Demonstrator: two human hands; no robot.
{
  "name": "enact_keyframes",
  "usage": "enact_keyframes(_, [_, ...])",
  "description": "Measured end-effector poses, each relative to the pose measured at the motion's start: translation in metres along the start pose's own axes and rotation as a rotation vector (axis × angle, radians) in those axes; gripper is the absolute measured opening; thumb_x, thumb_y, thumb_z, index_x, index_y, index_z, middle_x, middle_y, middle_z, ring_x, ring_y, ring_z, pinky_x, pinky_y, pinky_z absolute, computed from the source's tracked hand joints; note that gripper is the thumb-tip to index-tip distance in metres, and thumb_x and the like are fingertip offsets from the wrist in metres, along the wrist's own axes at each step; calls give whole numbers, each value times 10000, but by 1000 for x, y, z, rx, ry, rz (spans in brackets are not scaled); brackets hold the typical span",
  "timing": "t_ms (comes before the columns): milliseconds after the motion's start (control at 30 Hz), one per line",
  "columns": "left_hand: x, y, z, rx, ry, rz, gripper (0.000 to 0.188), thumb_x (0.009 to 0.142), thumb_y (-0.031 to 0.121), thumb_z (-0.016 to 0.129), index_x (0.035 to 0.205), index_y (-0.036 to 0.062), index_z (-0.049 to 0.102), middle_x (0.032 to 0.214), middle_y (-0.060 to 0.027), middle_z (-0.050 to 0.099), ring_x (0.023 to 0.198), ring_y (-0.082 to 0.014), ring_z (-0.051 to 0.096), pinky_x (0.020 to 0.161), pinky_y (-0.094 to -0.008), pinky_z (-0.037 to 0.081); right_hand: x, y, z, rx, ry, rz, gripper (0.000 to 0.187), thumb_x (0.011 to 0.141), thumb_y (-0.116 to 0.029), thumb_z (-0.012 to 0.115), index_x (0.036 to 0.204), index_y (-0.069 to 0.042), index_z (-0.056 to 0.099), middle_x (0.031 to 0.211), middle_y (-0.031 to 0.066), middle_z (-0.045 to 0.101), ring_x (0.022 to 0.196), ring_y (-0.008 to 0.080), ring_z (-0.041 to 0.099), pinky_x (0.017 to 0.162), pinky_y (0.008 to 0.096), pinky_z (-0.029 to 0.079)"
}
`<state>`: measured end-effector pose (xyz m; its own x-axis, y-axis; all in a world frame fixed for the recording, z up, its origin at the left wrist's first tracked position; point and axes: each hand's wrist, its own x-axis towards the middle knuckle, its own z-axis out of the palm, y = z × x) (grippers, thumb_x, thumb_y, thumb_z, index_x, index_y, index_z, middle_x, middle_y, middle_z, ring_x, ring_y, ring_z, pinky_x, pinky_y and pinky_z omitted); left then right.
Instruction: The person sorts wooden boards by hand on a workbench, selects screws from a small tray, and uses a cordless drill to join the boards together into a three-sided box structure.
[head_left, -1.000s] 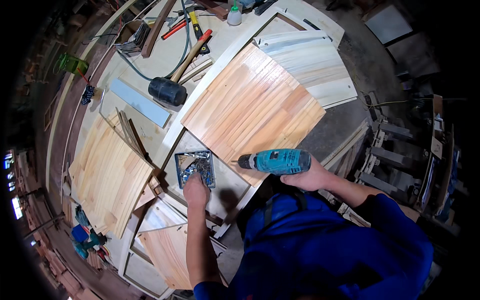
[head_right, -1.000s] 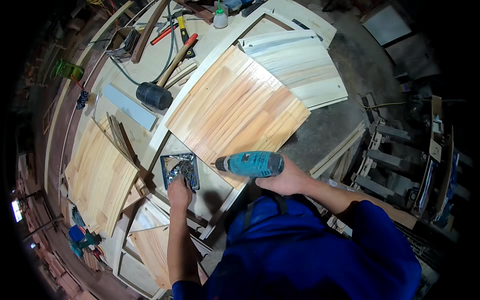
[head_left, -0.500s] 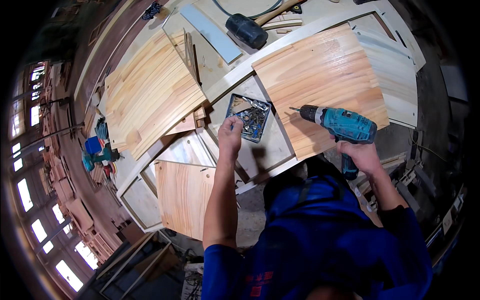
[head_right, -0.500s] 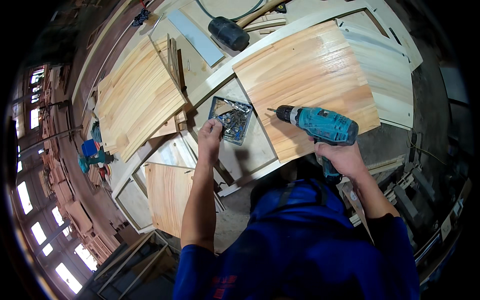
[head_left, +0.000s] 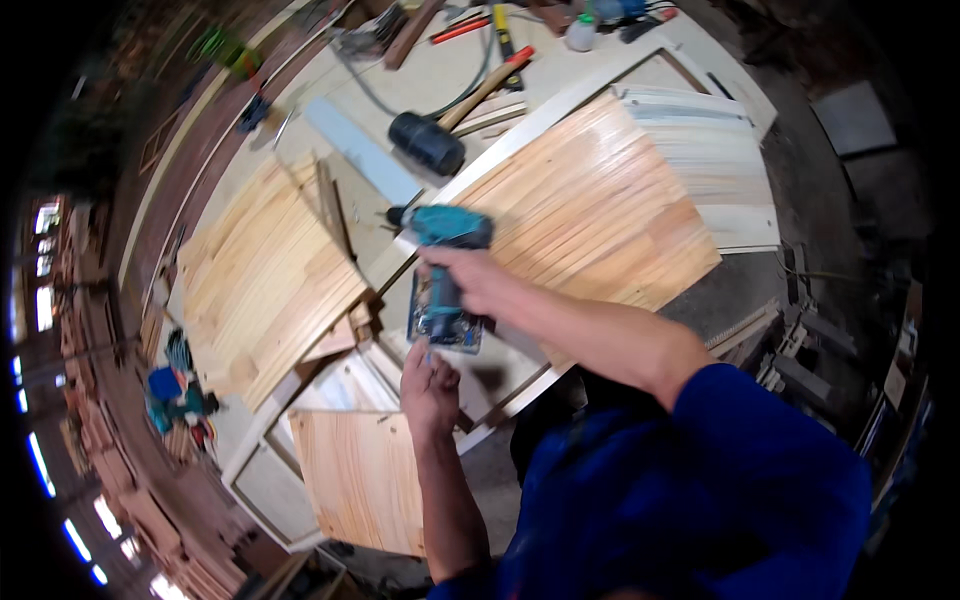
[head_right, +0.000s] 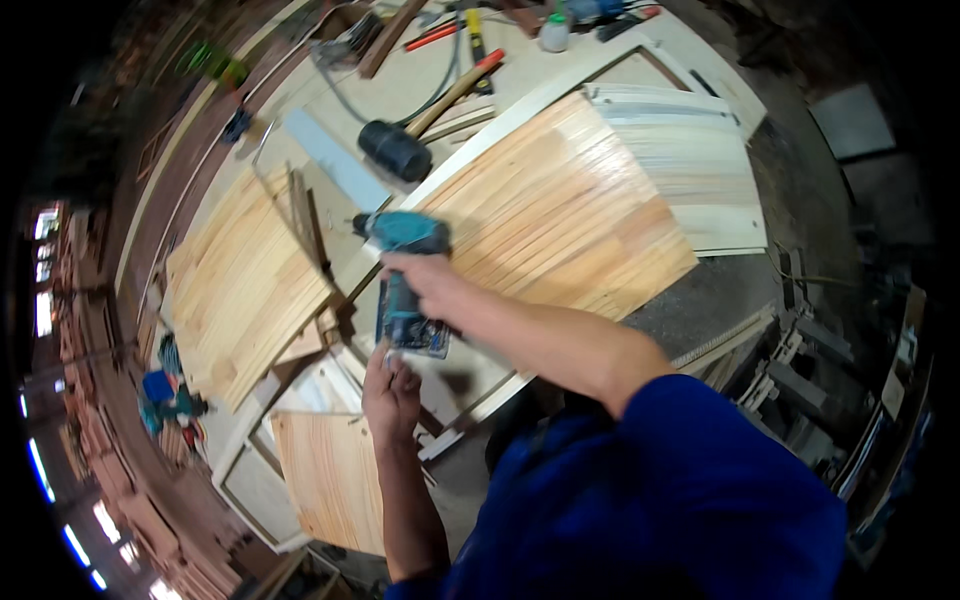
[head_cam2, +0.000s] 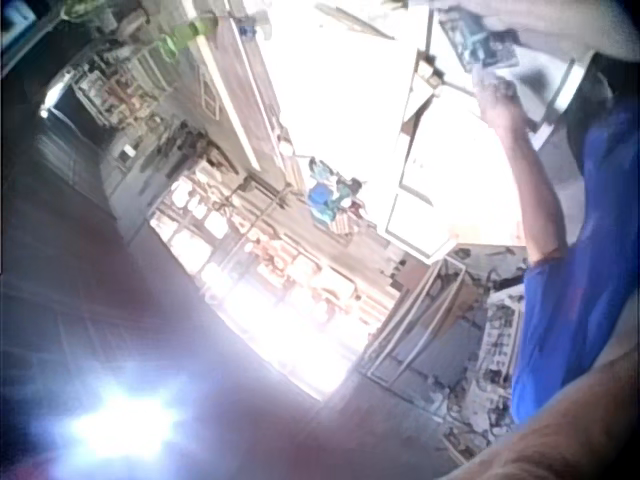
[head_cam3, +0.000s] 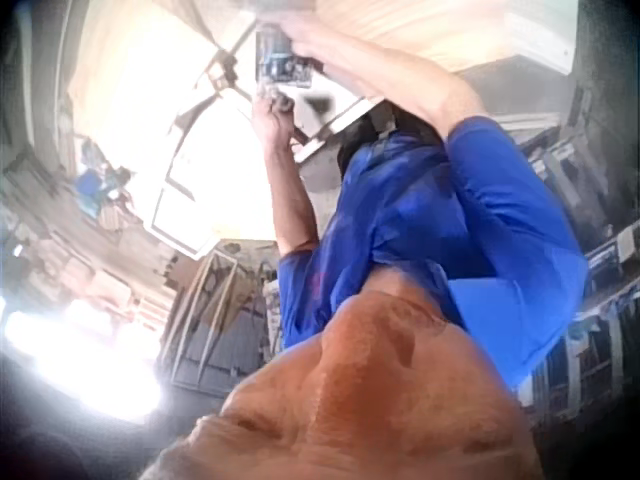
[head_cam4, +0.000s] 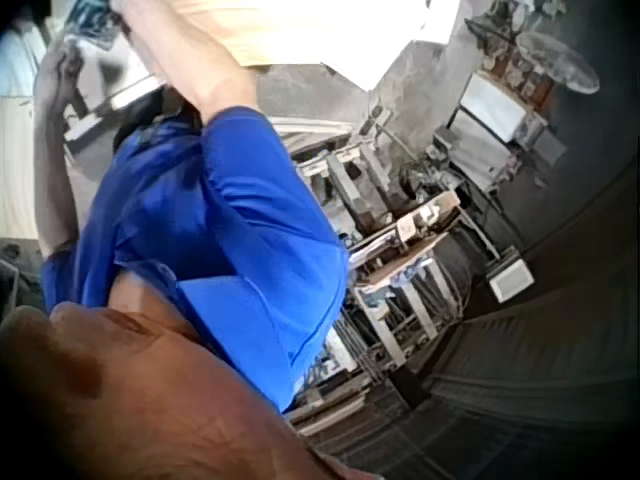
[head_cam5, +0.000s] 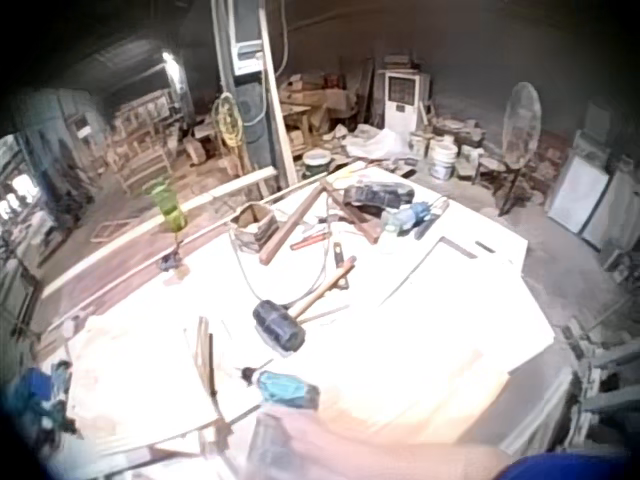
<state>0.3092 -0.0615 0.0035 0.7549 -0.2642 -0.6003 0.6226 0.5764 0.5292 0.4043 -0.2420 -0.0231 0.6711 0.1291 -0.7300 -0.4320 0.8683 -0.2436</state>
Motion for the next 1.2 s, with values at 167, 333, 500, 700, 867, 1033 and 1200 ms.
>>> enact_keyframes(167, [-28, -2, 7, -97, 114, 75, 62, 942, 96, 464, 978, 70, 507, 799, -9, 447, 652, -102, 425, 585, -227, 352, 25, 24, 7, -45, -2, -97, 149, 884, -111, 684, 1009, -42, 639, 882, 91, 661, 805, 202, 643, 731, 347, 541])
enact_keyframes(333, [-13, -24, 17, 370, 216, -154, 238, 949, 43, 450, 723, 114, 439, 642, 49, 353, 512, -47, 331, 433, -209, 275, -75, -81, -71, -1325, 101, -595, 476, 922, -270, 670, 1323, -41, 553, 1214, 158, 634, 1084, 208, 638, 905, 301, 531])
enact_keyframes(500, [24, -85, 39, 861, -26, -87, 300, 958, 247, 564, 1109, -4, 626, 662, 7, 534, 524, -81, 461, 473, -250, 373, -157, -236, -190, -1776, 730, -978, 583, 809, -308, 724, 1249, 48, 586, 1112, 235, 662, 984, 317, 652, 904, 388, 505])
enact_keyframes(700, [58, -112, 61, 1002, 58, 4, 303, 952, 301, 573, 860, 12, 580, 599, 13, 458, 464, -79, 380, 421, -255, 301, -162, -261, -219, -1278, 436, -357, 590, 757, -329, 793, 1157, 76, 637, 1025, 137, 695, 892, 183, 657, 818, 326, 521])
enact_keyframes(867, [38, -90, 106, 748, 71, -237, 326, 993, 312, 540, 753, 94, 510, 568, 39, 366, 452, -72, 321, 411, -252, 238, -206, -256, -178, -941, 254, -560, 475, 858, -245, 730, 1178, 81, 599, 1022, 96, 681, 867, 136, 634, 788, 304, 519])
enact_keyframes(1033, [46, -84, 129, 143, -71, -217, 328, 1006, 402, 520, 875, 101, 521, 705, 5, 414, 604, -88, 424, 506, -257, 318, -292, -283, -104, -1352, 291, -927, 404, 859, -171, 728, 1174, 45, 597, 1071, 77, 656, 933, 118, 599, 828, 300, 506])
enact_keyframes(1200, [52, -14, 189, -122, -343, -73, 527, 993, 551, 425, 1230, 86, 501, 1077, -98, 550, 915, -238, 561, 776, -360, 473, -352, -298, -80, -1775, -51, -1412, 216, 838, -126, 704, 1019, -29, 637, 1035, 108, 644, 965, 227, 618, 840, 320, 485])
